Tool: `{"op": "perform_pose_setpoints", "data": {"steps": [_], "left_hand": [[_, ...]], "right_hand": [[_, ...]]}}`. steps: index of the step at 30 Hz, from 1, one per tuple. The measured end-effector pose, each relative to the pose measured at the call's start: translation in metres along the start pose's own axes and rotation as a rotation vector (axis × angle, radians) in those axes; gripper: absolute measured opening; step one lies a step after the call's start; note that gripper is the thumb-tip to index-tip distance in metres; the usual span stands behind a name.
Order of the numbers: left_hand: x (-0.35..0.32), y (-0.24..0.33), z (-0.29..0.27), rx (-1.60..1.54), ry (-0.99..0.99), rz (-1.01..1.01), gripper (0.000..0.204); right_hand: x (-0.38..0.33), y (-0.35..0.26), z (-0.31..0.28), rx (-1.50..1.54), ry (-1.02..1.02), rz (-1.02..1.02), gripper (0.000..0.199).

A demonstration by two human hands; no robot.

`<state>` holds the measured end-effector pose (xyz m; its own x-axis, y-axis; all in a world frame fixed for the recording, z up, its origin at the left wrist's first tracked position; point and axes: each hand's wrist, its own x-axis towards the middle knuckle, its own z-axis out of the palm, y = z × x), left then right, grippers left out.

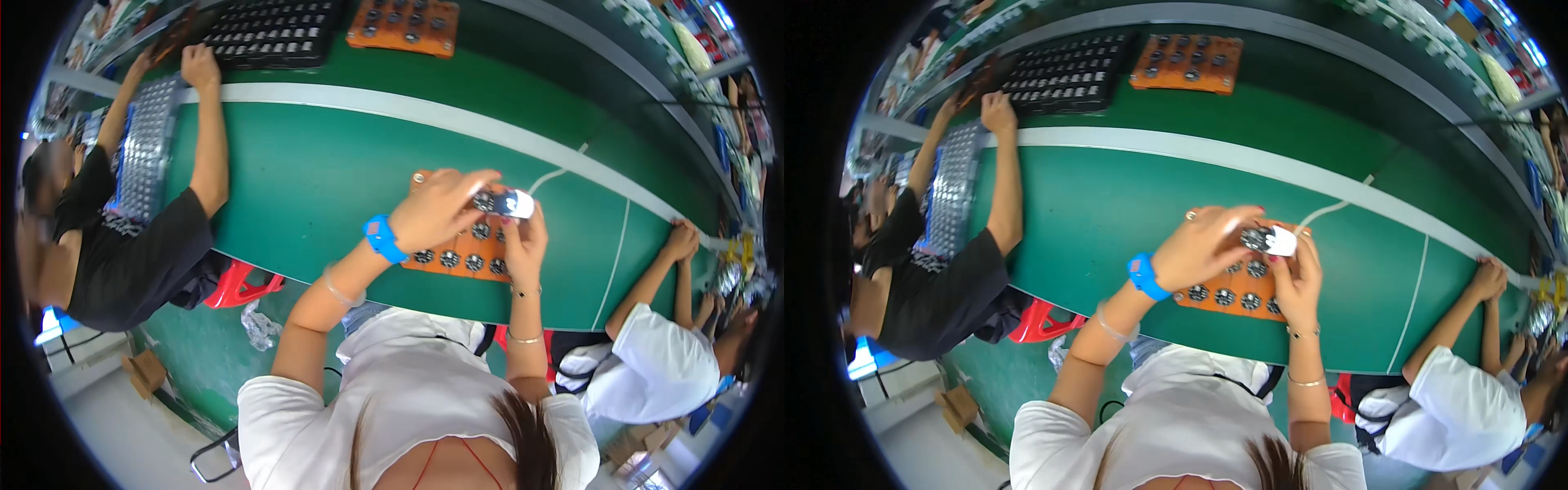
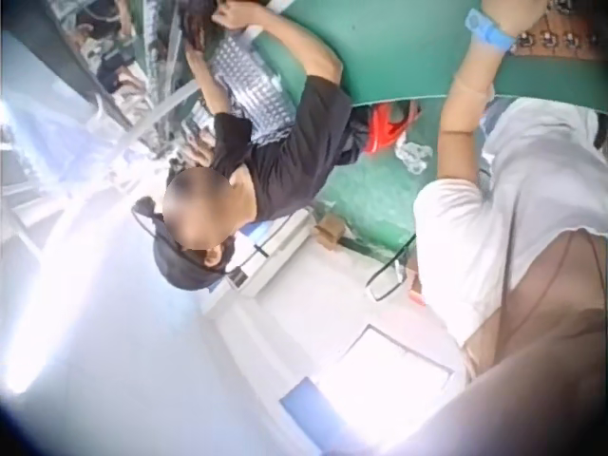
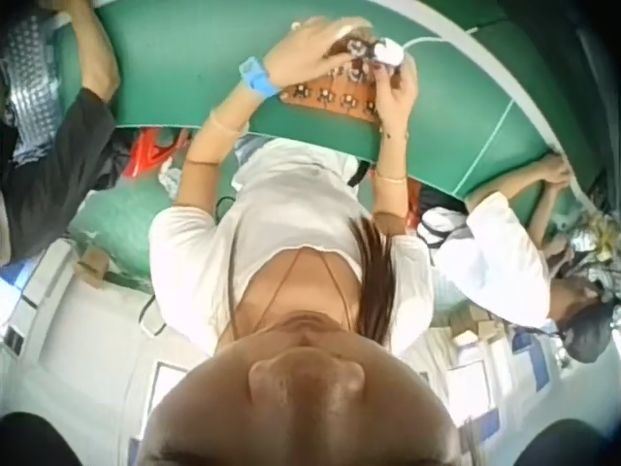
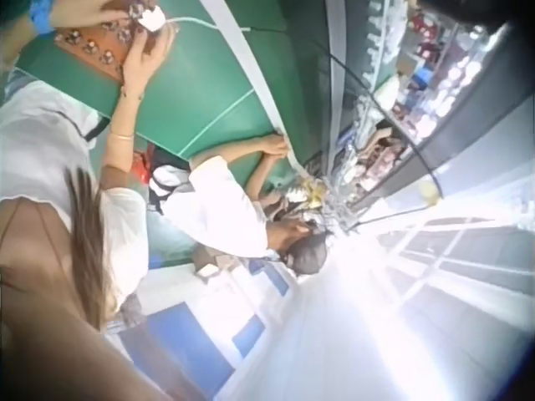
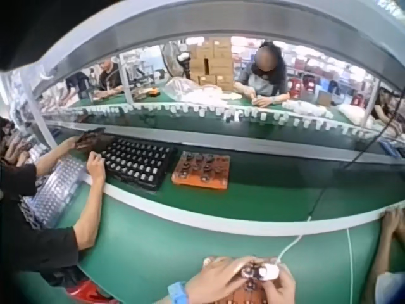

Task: Assembling and inspecting small electronic components on an assembly line.

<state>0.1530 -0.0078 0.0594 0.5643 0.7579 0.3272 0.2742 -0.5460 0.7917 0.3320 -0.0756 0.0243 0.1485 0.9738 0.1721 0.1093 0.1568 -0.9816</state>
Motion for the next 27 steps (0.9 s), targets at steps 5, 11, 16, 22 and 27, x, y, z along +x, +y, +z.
{"op": "perform_pose_setpoints", "data": {"steps": [5,11,16,22,27], "left_hand": [[0.0,0.006,-0.006,0.019,-0.04,-0.023,0.054],[-0.001,-0.01,-0.003,0.254,-0.088,-0.037,0.06],[0.004,-0.02,0.019,0.396,-0.094,0.046,0.058],[0.016,-0.024,0.03,0.257,-0.13,0.013,0.057],[0.019,-0.007,0.026,0.045,-0.129,0.007,0.058]], "right_hand": [[0.002,0.001,-0.001,-0.112,-0.07,-0.054,0.03],[-0.009,0.007,-0.004,0.06,0.105,0.064,0.029],[-0.003,0.01,-0.022,-0.062,0.147,-0.054,0.031],[-0.001,0.018,-0.036,-0.208,0.082,-0.031,0.028],[0.0,0.01,-0.024,-0.182,0.069,-0.019,0.029]]}}
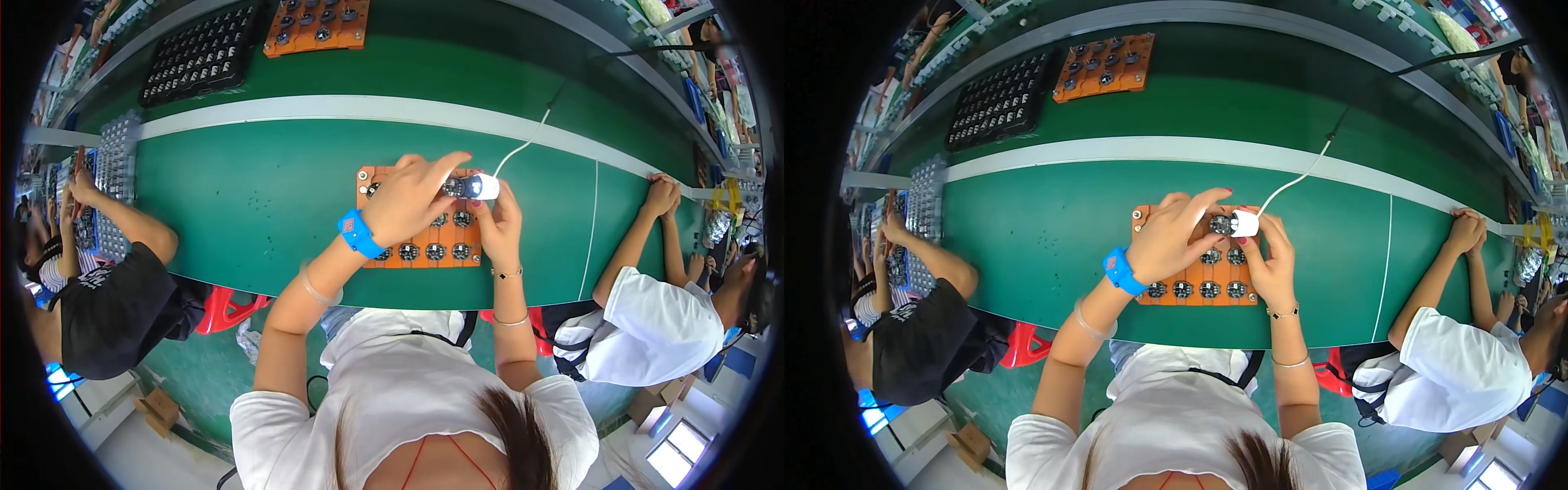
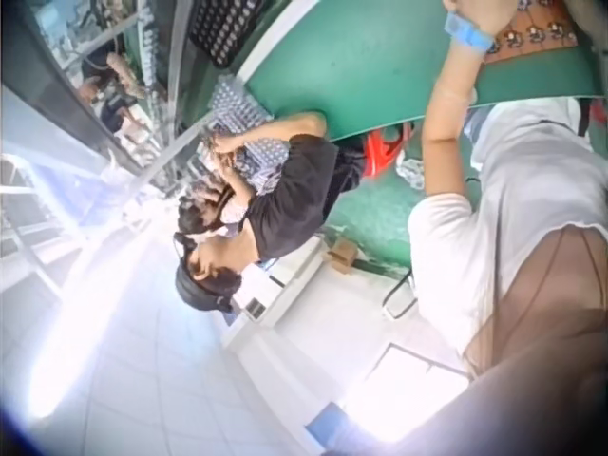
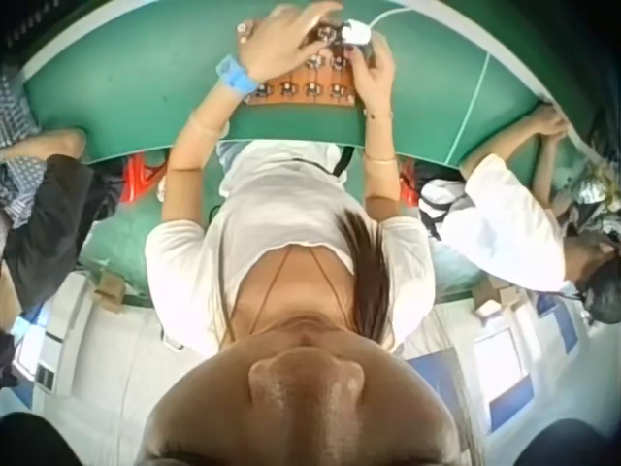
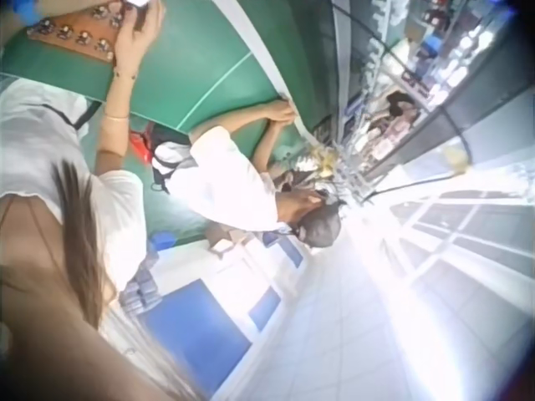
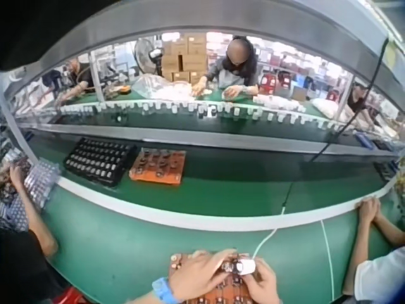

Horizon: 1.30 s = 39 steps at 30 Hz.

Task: Assembling and inspecting small electronic components on an assembly line.

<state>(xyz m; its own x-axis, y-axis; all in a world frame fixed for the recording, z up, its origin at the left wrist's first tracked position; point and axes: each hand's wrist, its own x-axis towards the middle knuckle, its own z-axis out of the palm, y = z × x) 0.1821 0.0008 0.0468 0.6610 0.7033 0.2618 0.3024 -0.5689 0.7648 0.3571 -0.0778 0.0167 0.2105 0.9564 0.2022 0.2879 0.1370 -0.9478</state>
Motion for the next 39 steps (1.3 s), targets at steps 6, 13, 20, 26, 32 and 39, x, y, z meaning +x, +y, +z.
{"op": "perform_pose_setpoints", "data": {"steps": [6,13,20,26,32,39], "left_hand": [[0.003,0.004,0.004,-0.006,0.088,0.066,0.057],[0.007,-0.01,0.016,0.27,-0.048,-0.049,0.062],[0.028,-0.004,0.047,0.407,-0.031,0.118,0.057],[0.032,0.006,0.043,0.085,-0.037,0.059,0.058],[0.031,0.008,0.04,0.056,-0.015,0.065,0.06],[0.029,0.003,0.042,0.123,-0.049,0.019,0.063]], "right_hand": [[-0.002,0.007,-0.007,0.018,-0.056,0.013,0.03],[-0.011,0.024,-0.028,0.306,0.238,0.12,0.037],[-0.013,0.036,-0.043,0.192,0.144,0.102,0.03],[-0.01,0.034,-0.033,0.202,0.071,0.127,0.032],[-0.009,0.029,-0.032,0.212,0.064,0.126,0.031],[-0.024,0.038,-0.036,0.353,0.24,0.172,0.038]]}}
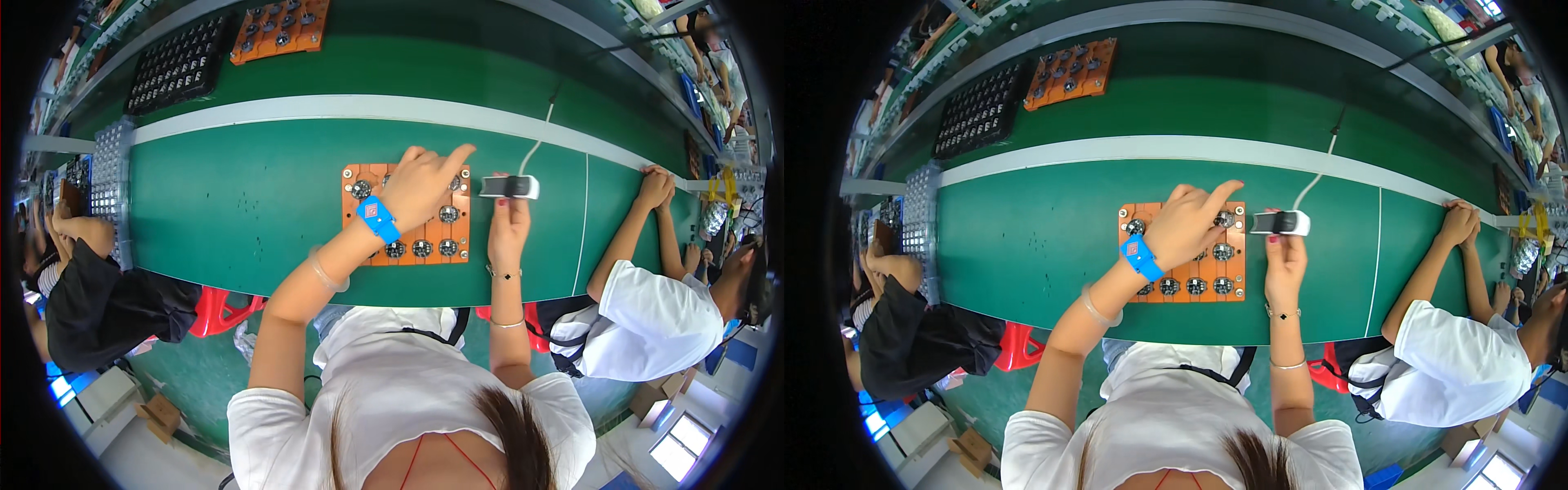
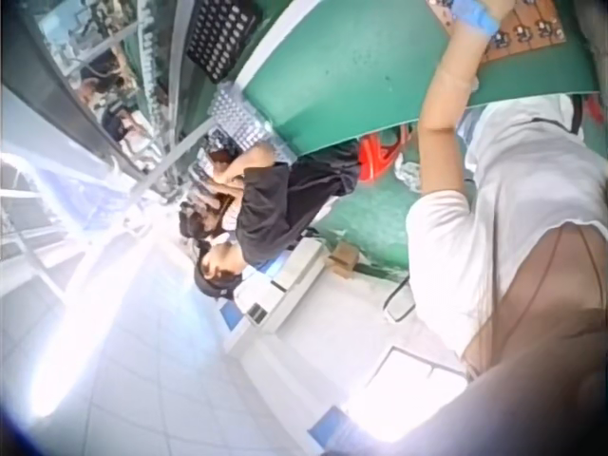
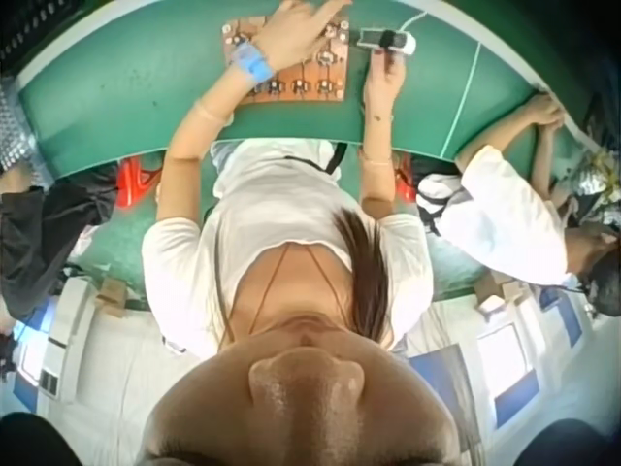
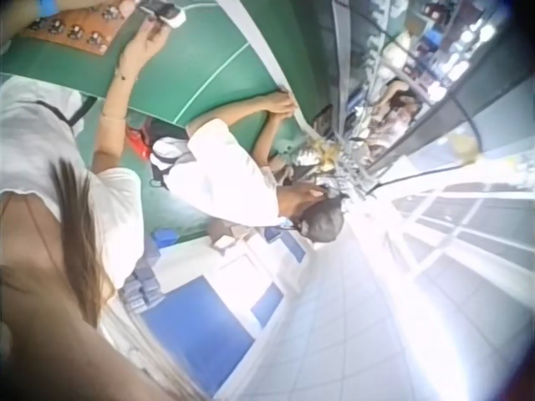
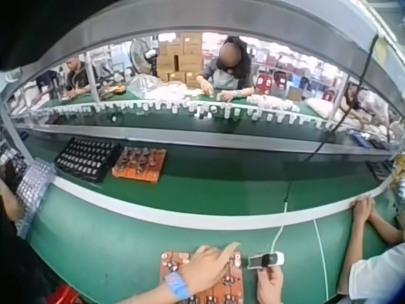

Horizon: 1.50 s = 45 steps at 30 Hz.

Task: Assembling and inspecting small electronic components on an assembly line.

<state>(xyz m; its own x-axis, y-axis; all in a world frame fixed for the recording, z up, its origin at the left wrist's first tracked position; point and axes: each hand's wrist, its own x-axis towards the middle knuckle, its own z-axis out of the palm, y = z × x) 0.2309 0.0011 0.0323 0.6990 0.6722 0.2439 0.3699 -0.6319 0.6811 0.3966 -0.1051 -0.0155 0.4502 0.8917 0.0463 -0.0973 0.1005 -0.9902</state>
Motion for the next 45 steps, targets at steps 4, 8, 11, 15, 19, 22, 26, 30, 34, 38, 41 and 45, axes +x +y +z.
{"op": "perform_pose_setpoints", "data": {"steps": [4,8,11,15,19,22,26,30,34,38,41,45], "left_hand": [[-0.008,0.005,-0.004,0.15,0.097,0.069,0.057],[-0.032,0.019,-0.001,0.173,0.016,0.153,0.05],[-0.037,0.017,0.013,0.244,0.022,0.123,0.052],[-0.036,0.028,0.008,0.149,0.049,0.073,0.051],[-0.033,0.029,0.007,0.128,0.068,0.079,0.05],[-0.032,0.027,0.01,0.115,0.089,0.073,0.05],[-0.031,0.024,0.017,0.131,0.049,0.054,0.051],[-0.04,0.02,0.009,0.155,0.011,0.043,0.048],[-0.063,0.025,-0.011,0.226,0.029,-0.008,0.042],[-0.071,0.011,-0.009,0.229,0.048,-0.038,0.039],[-0.067,0.013,-0.01,0.205,0.046,-0.04,0.039],[-0.058,0.029,-0.017,0.153,0.127,-0.07,0.039]], "right_hand": [[-0.013,-0.008,-0.02,-0.008,0.017,0.003,0.037],[-0.025,-0.009,-0.025,-0.139,-0.113,0.011,0.032],[-0.028,-0.011,-0.018,-0.215,-0.162,0.02,0.031],[-0.03,-0.011,-0.009,-0.245,-0.217,0.005,0.032],[-0.028,-0.013,-0.008,-0.236,-0.269,0.007,0.032],[-0.026,-0.012,-0.011,-0.241,-0.283,0.02,0.033],[-0.032,-0.012,-0.016,-0.037,-0.11,0.078,0.034],[-0.032,-0.018,-0.019,-0.059,-0.012,0.089,0.032],[-0.04,-0.014,-0.011,-0.02,-0.127,0.062,0.03],[-0.04,-0.015,-0.006,-0.227,-0.229,-0.007,0.032],[-0.035,-0.022,-0.002,-0.286,-0.264,-0.04,0.033],[-0.026,-0.027,0.004,-0.435,-0.318,-0.106,0.032]]}}
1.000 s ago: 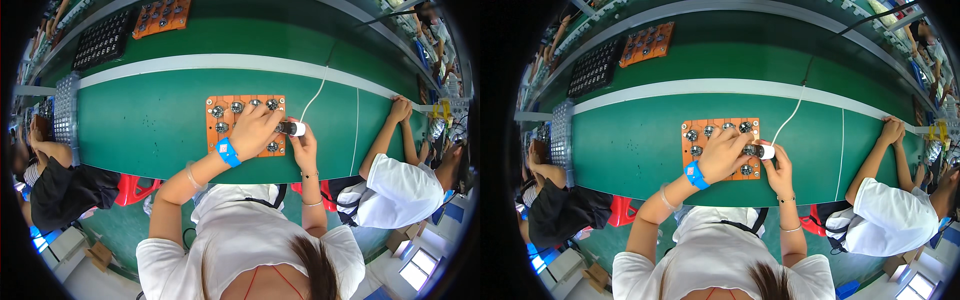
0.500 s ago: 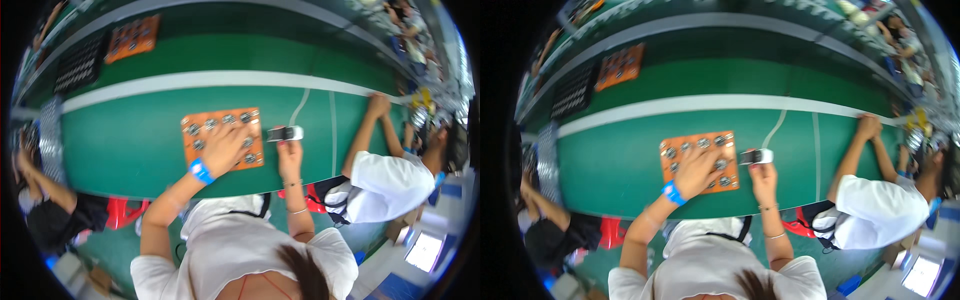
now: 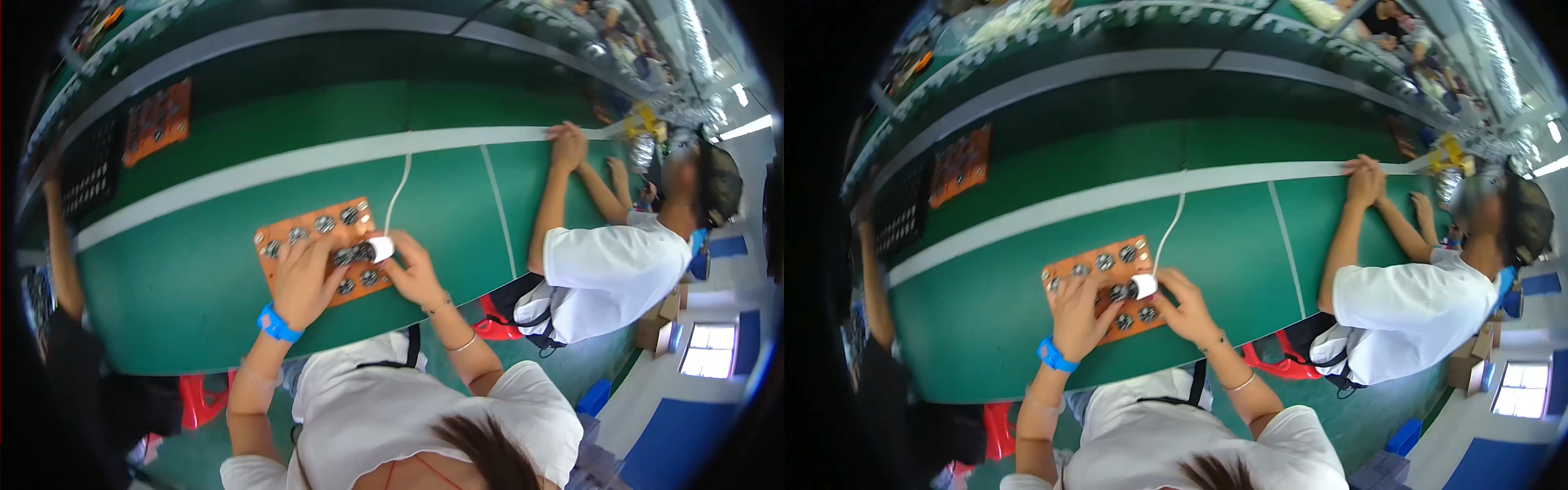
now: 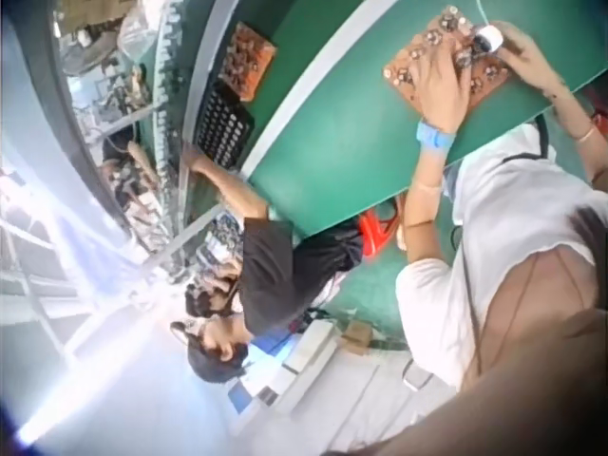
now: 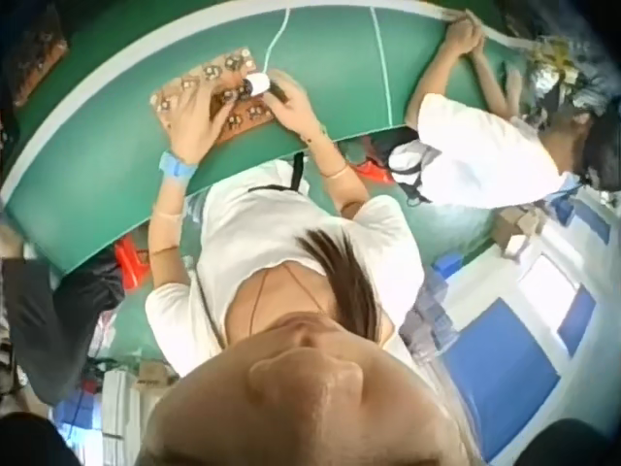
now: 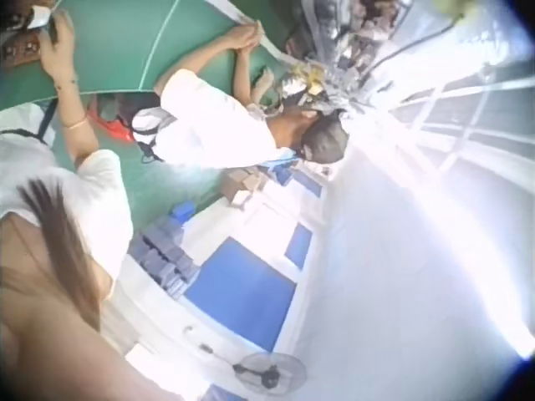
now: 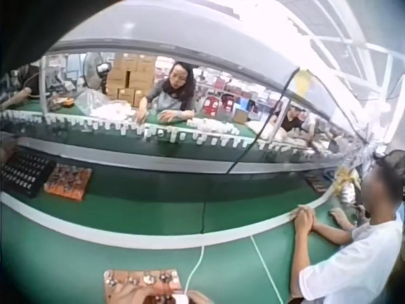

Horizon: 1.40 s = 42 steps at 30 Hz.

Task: Assembling and inspecting small electronic components on an assembly line.

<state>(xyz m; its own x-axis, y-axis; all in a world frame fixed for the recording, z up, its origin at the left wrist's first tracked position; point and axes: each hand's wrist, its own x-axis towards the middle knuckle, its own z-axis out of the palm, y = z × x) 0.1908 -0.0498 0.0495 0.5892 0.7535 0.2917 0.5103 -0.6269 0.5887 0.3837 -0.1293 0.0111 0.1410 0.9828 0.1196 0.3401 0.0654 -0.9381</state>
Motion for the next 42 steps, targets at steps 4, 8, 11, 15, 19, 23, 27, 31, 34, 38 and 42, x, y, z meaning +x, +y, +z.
{"op": "perform_pose_setpoints", "data": {"steps": [4,8,11,15,19,23,27,31,34,38,42], "left_hand": [[0.015,0.01,-0.005,-0.094,0.023,0.085,0.041],[0.012,0.004,-0.004,-0.157,0.027,0.055,0.043],[0.005,-0.003,-0.002,-0.157,0.031,0.051,0.045],[-0.003,-0.019,0.007,-0.15,-0.033,-0.027,0.051],[-0.015,-0.034,0.013,-0.049,-0.027,-0.009,0.051],[-0.024,-0.044,0.007,0.036,0.022,0.01,0.049],[-0.026,-0.046,0.009,0.046,0.006,-0.042,0.048],[-0.021,-0.029,0.0,-0.092,0.056,0.015,0.05],[-0.019,-0.022,-0.005,-0.121,0.057,0.026,0.052],[-0.021,-0.023,-0.006,-0.143,0.066,0.007,0.055],[-0.023,-0.028,-0.008,-0.147,0.077,0.029,0.056]], "right_hand": [[0.003,-0.001,0.001,0.04,-0.006,0.019,0.03],[0.007,-0.012,0.003,0.122,-0.002,0.066,0.031],[0.007,-0.007,0.01,0.215,0.018,0.083,0.03],[-0.009,0.019,0.016,0.443,0.183,0.229,0.037],[-0.005,0.008,0.012,0.459,0.213,0.145,0.033],[-0.002,0.01,0.015,0.375,0.137,0.137,0.032],[0.009,-0.003,0.02,0.048,0.033,0.046,0.031],[0.012,-0.013,0.026,-0.102,-0.032,-0.052,0.035],[0.008,-0.011,0.035,0.065,-0.04,-0.01,0.036],[0.007,-0.012,0.037,0.102,-0.037,0.016,0.035],[0.007,-0.013,0.038,0.083,-0.06,0.012,0.033]]}}
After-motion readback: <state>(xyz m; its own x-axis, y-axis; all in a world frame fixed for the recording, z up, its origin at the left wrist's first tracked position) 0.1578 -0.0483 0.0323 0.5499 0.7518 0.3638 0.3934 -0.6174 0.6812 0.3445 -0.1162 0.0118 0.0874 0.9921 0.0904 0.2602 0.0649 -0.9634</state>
